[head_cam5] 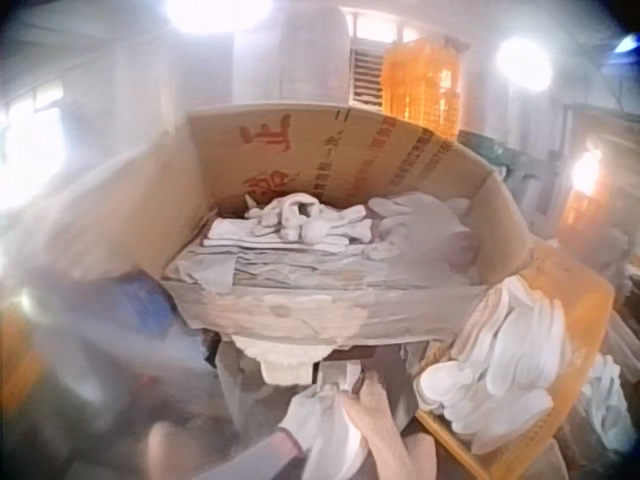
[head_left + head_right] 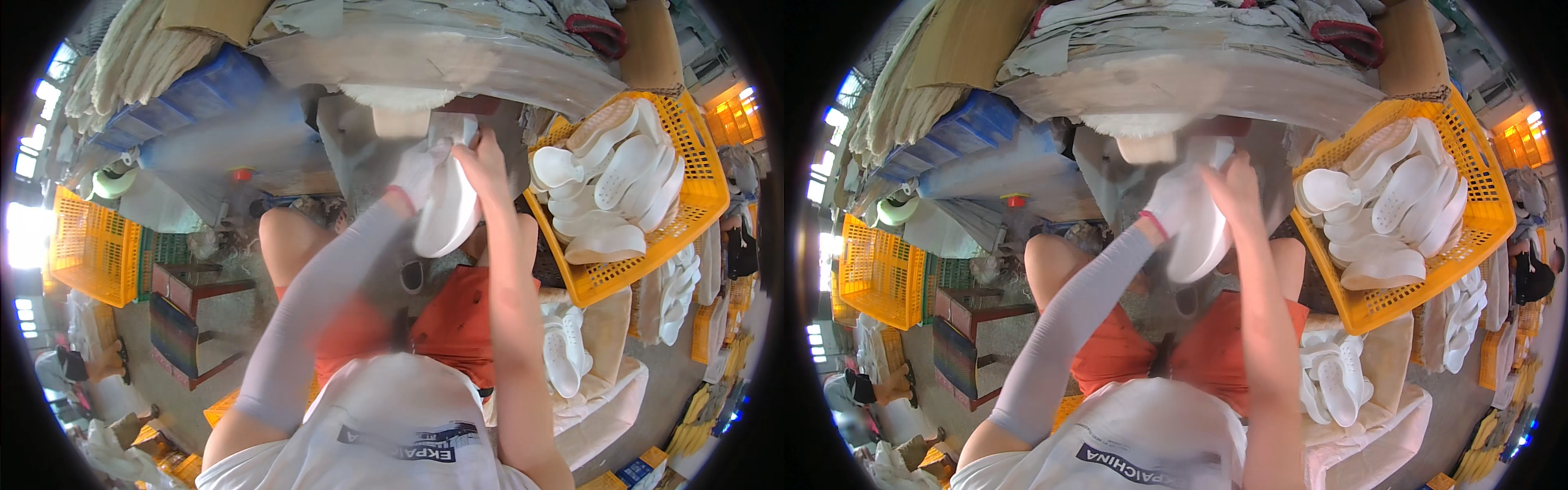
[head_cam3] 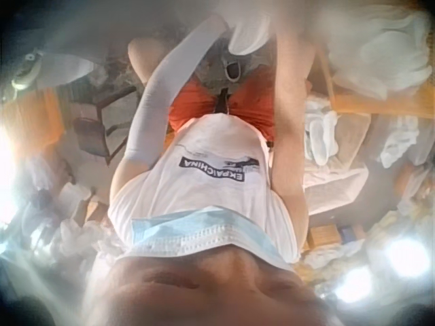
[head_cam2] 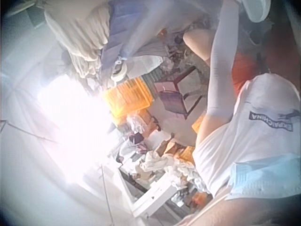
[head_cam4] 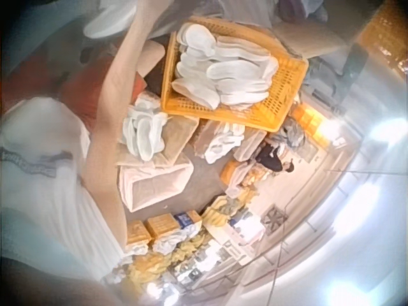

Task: The person repeatedly rubs white shoe parts against a rotating buffing wheel to smooth their surfaces. They handle the parts one at a time, turning them over to treat different sides, then place them into a yellow basket.

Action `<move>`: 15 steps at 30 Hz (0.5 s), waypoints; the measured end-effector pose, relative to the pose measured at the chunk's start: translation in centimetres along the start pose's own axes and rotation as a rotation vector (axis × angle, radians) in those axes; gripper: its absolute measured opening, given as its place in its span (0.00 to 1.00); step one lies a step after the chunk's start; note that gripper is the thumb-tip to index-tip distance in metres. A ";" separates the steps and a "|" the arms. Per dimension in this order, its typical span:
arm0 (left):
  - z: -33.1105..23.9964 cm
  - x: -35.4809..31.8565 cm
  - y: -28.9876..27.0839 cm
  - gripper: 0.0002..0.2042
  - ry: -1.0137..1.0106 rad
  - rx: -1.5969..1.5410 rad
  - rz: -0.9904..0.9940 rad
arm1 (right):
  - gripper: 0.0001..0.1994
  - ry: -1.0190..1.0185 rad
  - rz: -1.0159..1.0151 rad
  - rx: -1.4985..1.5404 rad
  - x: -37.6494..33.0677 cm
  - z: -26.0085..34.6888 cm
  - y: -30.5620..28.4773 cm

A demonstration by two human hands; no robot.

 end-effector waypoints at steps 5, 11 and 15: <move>6.9 1.8 1.9 0.17 -0.074 -0.544 -0.183 | 0.38 -0.100 -0.124 -0.089 -9.0 3.0 -4.4; 10.1 5.3 0.1 0.16 0.158 0.597 -0.105 | 0.31 -0.193 -0.267 0.100 -10.1 0.1 -1.8; 9.1 4.5 -6.2 0.20 0.024 0.494 -0.033 | 0.26 -0.166 -0.148 0.340 -6.3 -0.2 -1.3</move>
Point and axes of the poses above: each hand's wrist, its own x-axis towards the middle knuckle, its own y-axis out of the palm, z = x × y, the point moved 10 cm from there along x, towards the middle knuckle, and after that the axes turned 5 degrees about x, right-handed, at the moved point
